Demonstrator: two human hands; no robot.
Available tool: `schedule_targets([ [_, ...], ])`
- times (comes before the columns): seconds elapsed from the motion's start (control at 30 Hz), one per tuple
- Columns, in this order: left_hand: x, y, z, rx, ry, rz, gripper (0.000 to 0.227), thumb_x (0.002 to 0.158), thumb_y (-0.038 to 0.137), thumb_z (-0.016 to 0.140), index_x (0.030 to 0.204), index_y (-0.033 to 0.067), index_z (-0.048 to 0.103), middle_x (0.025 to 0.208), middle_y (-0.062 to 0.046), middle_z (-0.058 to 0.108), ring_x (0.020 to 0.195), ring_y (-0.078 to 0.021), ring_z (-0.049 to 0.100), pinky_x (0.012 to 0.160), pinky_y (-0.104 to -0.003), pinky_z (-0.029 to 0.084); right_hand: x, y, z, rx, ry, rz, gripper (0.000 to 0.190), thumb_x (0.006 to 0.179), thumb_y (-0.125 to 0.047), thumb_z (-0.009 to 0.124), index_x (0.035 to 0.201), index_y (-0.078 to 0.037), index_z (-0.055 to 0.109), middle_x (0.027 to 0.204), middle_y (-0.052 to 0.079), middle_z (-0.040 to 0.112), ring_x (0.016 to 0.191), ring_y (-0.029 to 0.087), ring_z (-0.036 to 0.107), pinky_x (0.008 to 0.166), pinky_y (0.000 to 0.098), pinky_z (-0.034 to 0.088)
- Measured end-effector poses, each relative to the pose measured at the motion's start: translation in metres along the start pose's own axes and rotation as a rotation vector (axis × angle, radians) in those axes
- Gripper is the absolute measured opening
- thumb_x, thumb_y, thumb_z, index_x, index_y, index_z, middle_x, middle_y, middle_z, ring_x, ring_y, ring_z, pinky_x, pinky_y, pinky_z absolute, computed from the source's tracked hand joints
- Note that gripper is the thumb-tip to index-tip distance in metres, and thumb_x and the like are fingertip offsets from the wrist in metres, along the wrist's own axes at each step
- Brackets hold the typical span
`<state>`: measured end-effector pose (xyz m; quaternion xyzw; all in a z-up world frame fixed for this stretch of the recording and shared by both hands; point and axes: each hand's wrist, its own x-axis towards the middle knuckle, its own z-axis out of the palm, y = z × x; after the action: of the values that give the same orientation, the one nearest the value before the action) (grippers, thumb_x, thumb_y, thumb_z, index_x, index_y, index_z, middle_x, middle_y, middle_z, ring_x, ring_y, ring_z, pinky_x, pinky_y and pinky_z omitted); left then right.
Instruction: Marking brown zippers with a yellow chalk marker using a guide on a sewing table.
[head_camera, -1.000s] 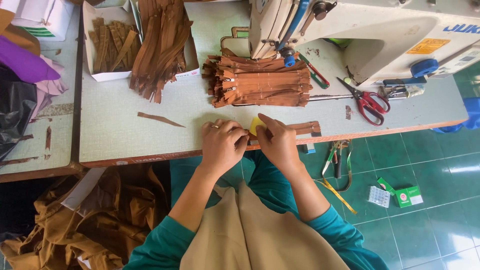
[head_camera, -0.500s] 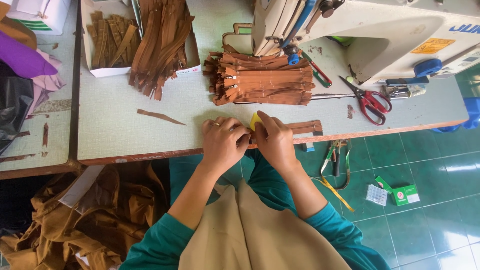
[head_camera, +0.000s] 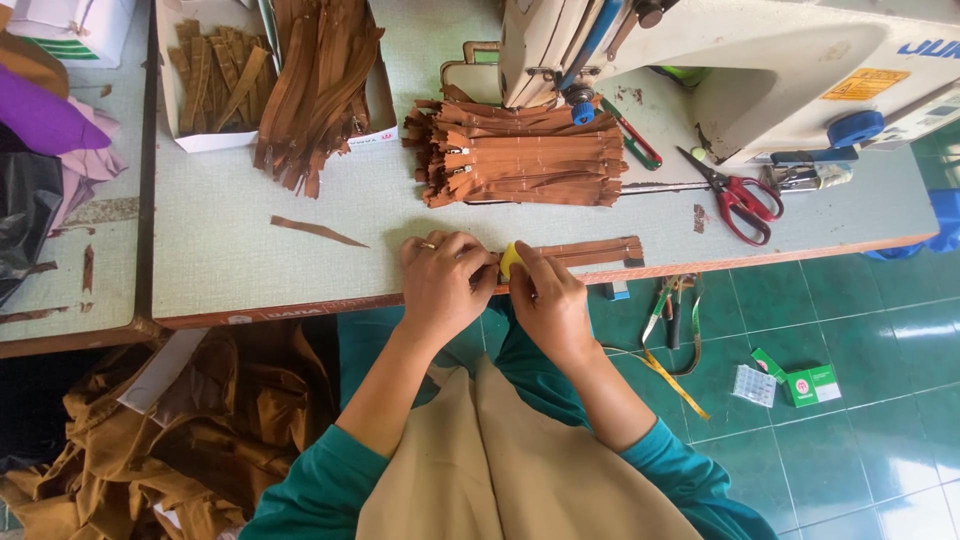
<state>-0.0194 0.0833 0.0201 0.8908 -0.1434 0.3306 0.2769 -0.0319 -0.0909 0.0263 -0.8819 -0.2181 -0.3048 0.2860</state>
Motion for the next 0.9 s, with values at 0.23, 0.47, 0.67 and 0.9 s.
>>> schedule_targets([
  [0.23, 0.009, 0.01, -0.013, -0.016, -0.021, -0.025, 0.006, 0.08, 0.03, 0.079, 0.076, 0.0293, 0.075, 0.085, 0.006, 0.069, 0.06, -0.0225, 0.07, 0.066, -0.038, 0.056, -0.004, -0.002, 0.001, -0.075, -0.01, -0.072, 0.028, 0.091, 0.0, 0.071, 0.119, 0.002, 0.074, 0.073, 0.009, 0.064, 0.052, 0.021, 0.067, 0.043, 0.0313, 0.059],
  [0.47, 0.003, 0.005, -0.003, 0.023, 0.004, 0.0, 0.005, 0.08, 0.031, 0.077, 0.075, 0.0305, 0.075, 0.083, 0.008, 0.067, 0.06, -0.0217, 0.069, 0.07, -0.039, 0.053, 0.009, 0.018, -0.035, 0.046, 0.007, 0.087, 0.029, 0.09, 0.0, 0.073, 0.118, -0.001, 0.076, 0.079, 0.013, 0.068, 0.059, 0.03, 0.07, 0.047, 0.0367, 0.057],
  [0.67, -0.003, -0.004, 0.005, 0.004, -0.046, 0.061, 0.007, 0.08, 0.037, 0.077, 0.085, 0.0337, 0.079, 0.089, 0.011, 0.07, 0.079, -0.0194, 0.071, 0.082, -0.043, 0.049, 0.002, 0.12, -0.093, 0.025, 0.071, 0.172, 0.028, 0.093, 0.012, 0.063, 0.111, -0.003, 0.078, 0.095, 0.013, 0.066, 0.072, 0.031, 0.072, 0.068, 0.0417, 0.06],
  [0.9, -0.008, -0.005, -0.007, 0.002, -0.254, 0.056, 0.033, 0.074, 0.039, 0.084, 0.104, 0.028, 0.078, 0.105, 0.005, 0.071, 0.097, -0.0255, 0.07, 0.093, -0.052, 0.045, -0.002, 0.117, -0.097, 0.059, -0.155, 0.028, 0.059, 0.068, 0.003, 0.081, 0.126, -0.006, 0.073, 0.109, 0.018, 0.065, 0.105, 0.043, 0.068, 0.112, 0.0566, 0.042],
])
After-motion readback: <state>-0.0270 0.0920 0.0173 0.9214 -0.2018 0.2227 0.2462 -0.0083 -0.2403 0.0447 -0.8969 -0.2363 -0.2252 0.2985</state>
